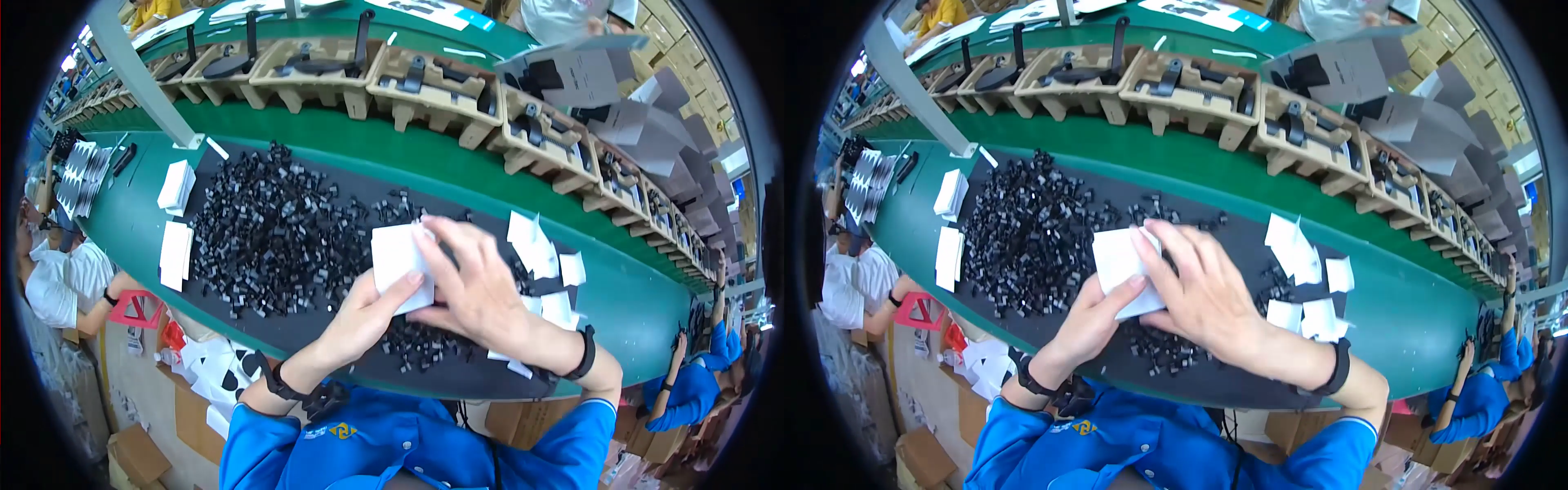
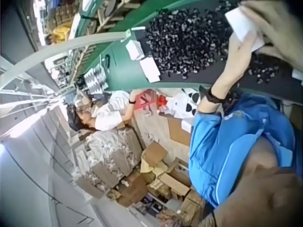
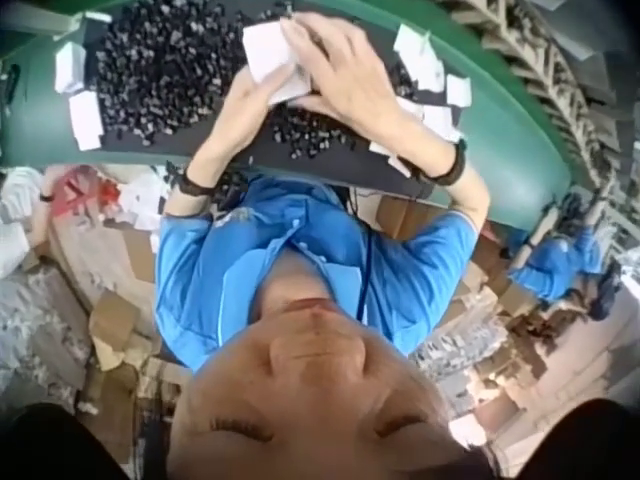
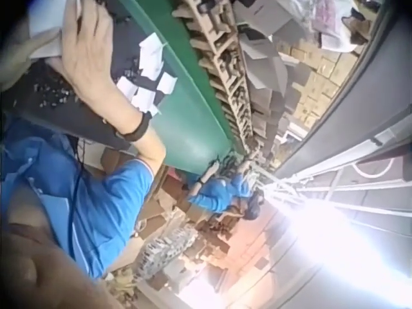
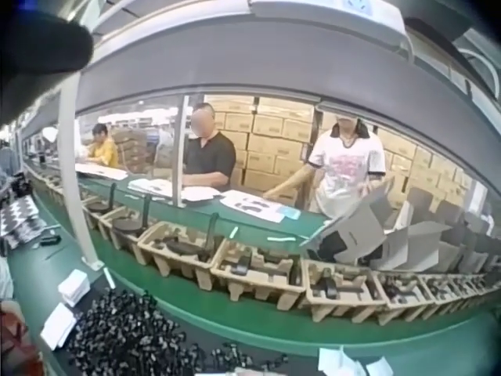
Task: The person picks up a black plastic part, places it inside a white paper sleeve, and folds the paper around it. They then place the wrapped part into a cardboard tray on the assembly line and repeat the process.
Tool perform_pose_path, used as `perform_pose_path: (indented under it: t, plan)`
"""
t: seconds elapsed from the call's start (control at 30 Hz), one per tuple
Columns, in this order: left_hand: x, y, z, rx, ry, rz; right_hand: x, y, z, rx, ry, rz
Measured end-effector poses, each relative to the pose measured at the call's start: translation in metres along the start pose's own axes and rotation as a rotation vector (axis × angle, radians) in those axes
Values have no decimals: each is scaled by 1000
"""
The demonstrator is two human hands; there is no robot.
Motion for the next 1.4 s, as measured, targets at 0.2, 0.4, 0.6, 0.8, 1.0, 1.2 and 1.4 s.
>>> perform_pose_path:
  t: [0.2, 0.4, 0.6, 0.8, 1.0, 1.2, 1.4]
  plan:
    - [7, -17, -14, -248, -118, -149, 25, -21, 13, 331, 153, 39]
    - [22, -27, -20, -246, -130, -106, 51, -39, 34, 464, 124, 182]
    - [40, -15, -41, -909, -248, -285, 51, -36, 71, 149, 48, 220]
    - [43, -32, -20, -662, -404, -168, 70, -50, 65, -233, -138, 295]
    - [39, -46, -22, -591, -518, 37, 64, -48, 33, -414, -704, -44]
    - [36, -46, 9, -639, -214, 49, 58, 9, 22, -574, -294, -119]
    - [29, -24, 19, -638, -29, -26, 77, 69, -7, 49, -427, -156]
Point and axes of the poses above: each hand's wrist, its own x-axis away from the middle knuckle, its own z-axis out of the back of the hand, y = z × x, the point moved 3 cm from there along -x, towards the middle knuckle, and after that the axes turned 6 degrees about x, right-handed, at the moved point
